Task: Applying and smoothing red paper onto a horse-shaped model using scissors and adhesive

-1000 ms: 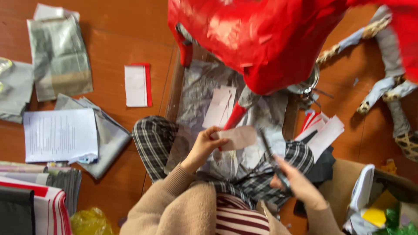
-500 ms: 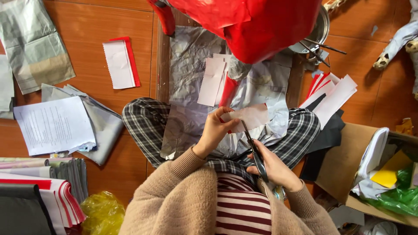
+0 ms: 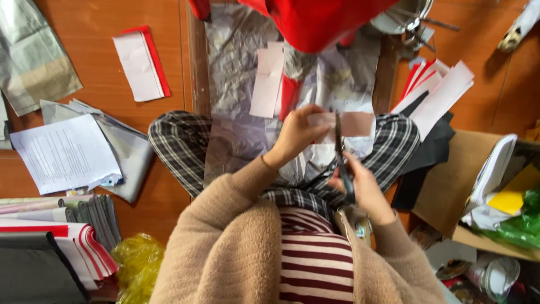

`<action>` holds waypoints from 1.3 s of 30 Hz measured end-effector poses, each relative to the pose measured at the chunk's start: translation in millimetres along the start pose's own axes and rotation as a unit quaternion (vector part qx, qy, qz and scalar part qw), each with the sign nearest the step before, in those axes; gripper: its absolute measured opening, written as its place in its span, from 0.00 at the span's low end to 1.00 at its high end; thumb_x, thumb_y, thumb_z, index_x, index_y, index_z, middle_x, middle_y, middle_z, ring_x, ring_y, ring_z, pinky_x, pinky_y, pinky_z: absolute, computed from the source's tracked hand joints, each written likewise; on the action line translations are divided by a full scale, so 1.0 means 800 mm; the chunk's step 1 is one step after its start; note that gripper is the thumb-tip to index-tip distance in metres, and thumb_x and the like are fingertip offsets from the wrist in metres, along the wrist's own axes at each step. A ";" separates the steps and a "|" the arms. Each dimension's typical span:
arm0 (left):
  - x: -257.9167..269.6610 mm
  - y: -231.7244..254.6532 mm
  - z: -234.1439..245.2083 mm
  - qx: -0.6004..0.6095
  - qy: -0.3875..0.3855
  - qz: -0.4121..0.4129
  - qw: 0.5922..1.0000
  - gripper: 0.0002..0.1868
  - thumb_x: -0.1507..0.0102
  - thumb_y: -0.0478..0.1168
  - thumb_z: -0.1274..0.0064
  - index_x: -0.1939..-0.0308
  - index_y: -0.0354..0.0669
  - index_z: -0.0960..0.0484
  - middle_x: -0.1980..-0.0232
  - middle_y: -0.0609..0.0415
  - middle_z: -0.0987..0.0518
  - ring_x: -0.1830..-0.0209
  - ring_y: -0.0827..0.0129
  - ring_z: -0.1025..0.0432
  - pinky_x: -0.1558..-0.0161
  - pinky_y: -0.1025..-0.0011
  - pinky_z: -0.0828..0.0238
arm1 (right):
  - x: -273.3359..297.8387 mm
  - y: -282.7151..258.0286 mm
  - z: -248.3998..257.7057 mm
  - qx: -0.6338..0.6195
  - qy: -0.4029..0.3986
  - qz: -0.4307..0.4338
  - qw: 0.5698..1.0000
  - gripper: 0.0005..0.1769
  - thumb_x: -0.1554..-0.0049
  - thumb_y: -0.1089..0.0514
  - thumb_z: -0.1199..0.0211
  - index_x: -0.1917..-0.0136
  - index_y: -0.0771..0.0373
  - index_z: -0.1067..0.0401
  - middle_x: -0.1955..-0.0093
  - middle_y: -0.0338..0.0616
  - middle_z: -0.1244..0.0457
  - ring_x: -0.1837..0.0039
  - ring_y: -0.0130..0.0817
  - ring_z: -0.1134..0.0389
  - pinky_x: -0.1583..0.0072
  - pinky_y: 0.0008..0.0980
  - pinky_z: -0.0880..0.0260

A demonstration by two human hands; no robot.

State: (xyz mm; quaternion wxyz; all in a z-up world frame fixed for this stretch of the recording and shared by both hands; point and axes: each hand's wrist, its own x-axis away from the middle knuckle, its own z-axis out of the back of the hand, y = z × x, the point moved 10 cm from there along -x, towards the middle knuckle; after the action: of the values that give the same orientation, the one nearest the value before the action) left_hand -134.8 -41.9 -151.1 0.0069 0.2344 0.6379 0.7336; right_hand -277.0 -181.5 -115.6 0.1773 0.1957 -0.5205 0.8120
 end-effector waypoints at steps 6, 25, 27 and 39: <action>-0.006 0.045 0.006 0.017 0.000 -0.068 0.998 0.21 0.50 0.39 0.34 0.53 0.45 0.20 0.56 0.46 0.18 0.55 0.51 0.24 0.54 0.61 0.28 | -0.053 -0.033 0.046 0.025 0.068 0.047 0.996 0.40 0.55 0.53 0.23 0.34 0.70 0.33 0.69 0.50 0.37 0.68 0.36 0.35 0.67 0.32 0.35; 0.027 -0.022 0.039 0.225 -0.004 0.009 0.974 0.23 0.46 0.26 0.41 0.46 0.37 0.22 0.69 0.56 0.24 0.73 0.80 0.31 0.68 0.84 0.32 | -0.079 -0.118 0.005 -0.047 0.035 0.062 0.996 0.09 0.49 0.63 0.34 0.53 0.60 0.23 0.62 0.43 0.32 0.59 0.30 0.33 0.56 0.29 0.30; 0.026 -0.005 0.041 0.206 -0.014 -0.008 0.978 0.25 0.46 0.24 0.44 0.44 0.38 0.24 0.74 0.57 0.27 0.75 0.80 0.33 0.72 0.84 0.34 | -0.076 -0.121 0.005 -0.072 0.065 0.051 0.994 0.03 0.48 0.61 0.33 0.58 0.60 0.22 0.71 0.38 0.34 0.66 0.22 0.36 0.62 0.22 0.33; 0.040 -0.005 0.046 0.274 -0.083 0.054 0.957 0.30 0.36 0.41 0.48 0.31 0.37 0.37 0.48 0.44 0.28 0.54 0.64 0.32 0.50 0.61 0.27 | -0.095 -0.112 -0.016 -0.066 0.079 0.086 0.991 0.01 0.47 0.61 0.34 0.59 0.57 0.23 0.70 0.42 0.34 0.64 0.24 0.36 0.60 0.27 0.31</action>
State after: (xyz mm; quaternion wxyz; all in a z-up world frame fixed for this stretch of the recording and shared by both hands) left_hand -151.6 3.3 -141.3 -0.0447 0.3215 0.7978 0.5081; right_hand -169.3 -140.4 -89.0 0.1601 0.0737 -0.5722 0.8009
